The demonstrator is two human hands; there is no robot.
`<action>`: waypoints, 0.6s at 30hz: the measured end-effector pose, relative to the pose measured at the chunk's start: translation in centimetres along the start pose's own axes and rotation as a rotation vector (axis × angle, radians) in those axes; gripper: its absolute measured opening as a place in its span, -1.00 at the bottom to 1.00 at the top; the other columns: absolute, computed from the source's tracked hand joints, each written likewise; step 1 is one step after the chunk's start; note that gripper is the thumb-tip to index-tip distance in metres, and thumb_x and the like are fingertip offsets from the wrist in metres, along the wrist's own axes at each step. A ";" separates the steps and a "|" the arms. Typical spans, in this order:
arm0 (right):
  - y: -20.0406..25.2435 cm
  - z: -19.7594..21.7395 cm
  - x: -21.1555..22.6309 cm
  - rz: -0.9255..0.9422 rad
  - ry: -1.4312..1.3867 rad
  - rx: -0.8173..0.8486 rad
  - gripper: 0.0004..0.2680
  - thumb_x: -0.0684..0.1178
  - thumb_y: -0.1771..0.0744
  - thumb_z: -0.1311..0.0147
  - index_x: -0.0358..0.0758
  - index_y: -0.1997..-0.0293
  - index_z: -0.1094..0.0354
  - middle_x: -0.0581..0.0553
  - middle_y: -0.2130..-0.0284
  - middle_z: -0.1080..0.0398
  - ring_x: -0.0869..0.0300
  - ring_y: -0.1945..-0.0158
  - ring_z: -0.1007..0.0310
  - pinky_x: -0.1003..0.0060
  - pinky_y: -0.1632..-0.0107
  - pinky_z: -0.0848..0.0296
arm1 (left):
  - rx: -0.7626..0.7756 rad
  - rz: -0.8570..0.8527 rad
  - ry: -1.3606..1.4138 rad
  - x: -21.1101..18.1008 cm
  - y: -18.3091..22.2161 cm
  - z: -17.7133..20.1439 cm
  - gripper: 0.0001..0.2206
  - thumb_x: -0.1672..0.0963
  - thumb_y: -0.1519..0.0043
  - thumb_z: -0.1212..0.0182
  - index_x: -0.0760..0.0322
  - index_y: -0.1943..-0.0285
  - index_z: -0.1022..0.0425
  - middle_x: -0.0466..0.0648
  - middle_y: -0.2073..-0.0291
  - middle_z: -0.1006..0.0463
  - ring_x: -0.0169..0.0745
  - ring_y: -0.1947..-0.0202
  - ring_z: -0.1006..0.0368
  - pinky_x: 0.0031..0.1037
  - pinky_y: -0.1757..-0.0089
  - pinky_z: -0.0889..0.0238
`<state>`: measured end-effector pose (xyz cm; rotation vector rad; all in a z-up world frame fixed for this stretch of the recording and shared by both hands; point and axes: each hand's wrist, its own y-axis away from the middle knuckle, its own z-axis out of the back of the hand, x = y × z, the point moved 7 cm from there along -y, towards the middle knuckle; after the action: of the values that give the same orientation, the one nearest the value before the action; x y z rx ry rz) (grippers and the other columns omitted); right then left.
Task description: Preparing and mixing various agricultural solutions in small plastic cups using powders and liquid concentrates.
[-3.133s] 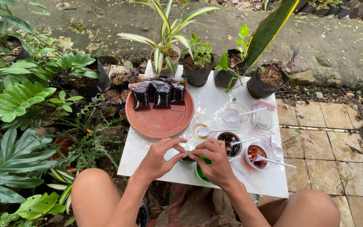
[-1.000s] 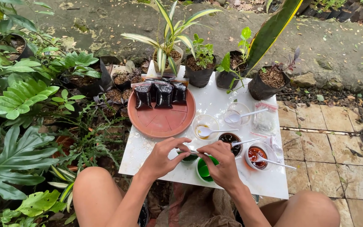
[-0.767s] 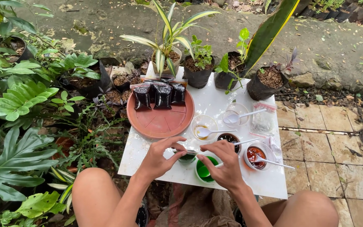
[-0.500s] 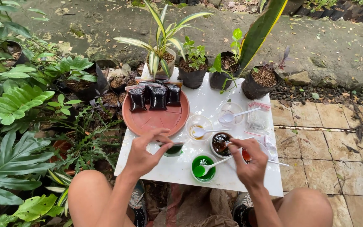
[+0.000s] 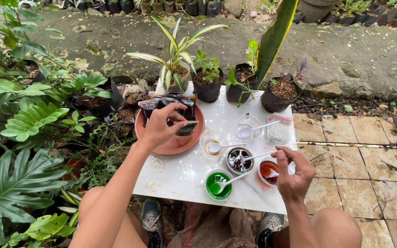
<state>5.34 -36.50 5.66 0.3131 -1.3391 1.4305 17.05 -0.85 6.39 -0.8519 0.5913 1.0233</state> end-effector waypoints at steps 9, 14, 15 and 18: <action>-0.7 0.6 -0.3 0.013 0.011 0.025 -0.81 -0.06 -0.38 -0.09 -0.39 0.07 -0.53 -0.18 0.36 -0.57 0.15 0.29 -0.45 0.30 0.23 -0.41 | 0.097 0.148 -0.011 3.7 -4.0 -1.0 -0.67 0.22 -0.18 -0.37 0.24 -0.14 -0.50 -0.06 0.29 -0.74 -0.23 0.18 -0.67 -0.31 -0.01 -0.47; -1.2 0.8 -0.7 0.001 0.009 0.029 -0.80 -0.05 -0.37 -0.10 -0.40 0.06 -0.52 -0.18 0.37 -0.57 0.17 0.31 -0.42 0.30 0.23 -0.39 | 0.026 0.179 -0.019 6.6 -5.6 -0.9 -0.65 0.18 -0.21 -0.36 0.21 -0.19 -0.50 -0.11 0.29 -0.73 -0.22 0.13 -0.63 -0.21 -0.10 -0.32; -1.3 0.9 -0.7 -0.016 0.007 0.028 -0.80 -0.05 -0.37 -0.10 -0.40 0.04 -0.52 -0.19 0.37 -0.57 0.16 0.30 -0.42 0.30 0.23 -0.40 | -0.005 0.210 0.005 7.0 -5.8 -0.9 -0.65 0.18 -0.22 -0.35 0.19 -0.20 -0.50 -0.10 0.28 -0.72 -0.20 0.11 -0.62 -0.19 -0.08 -0.34; -1.4 0.9 -1.5 -0.019 0.009 0.035 -0.80 -0.05 -0.37 -0.09 -0.39 0.04 -0.52 -0.21 0.35 -0.57 0.14 0.28 -0.46 0.30 0.24 -0.43 | -0.052 0.241 0.002 8.2 -6.4 -1.2 -0.66 0.19 -0.21 -0.37 0.24 -0.18 -0.51 -0.08 0.28 -0.71 -0.24 0.14 -0.62 -0.24 -0.03 -0.41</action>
<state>6.64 -38.32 5.56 0.3414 -1.3022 1.4391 26.23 0.46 1.56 -0.8409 0.6834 1.2605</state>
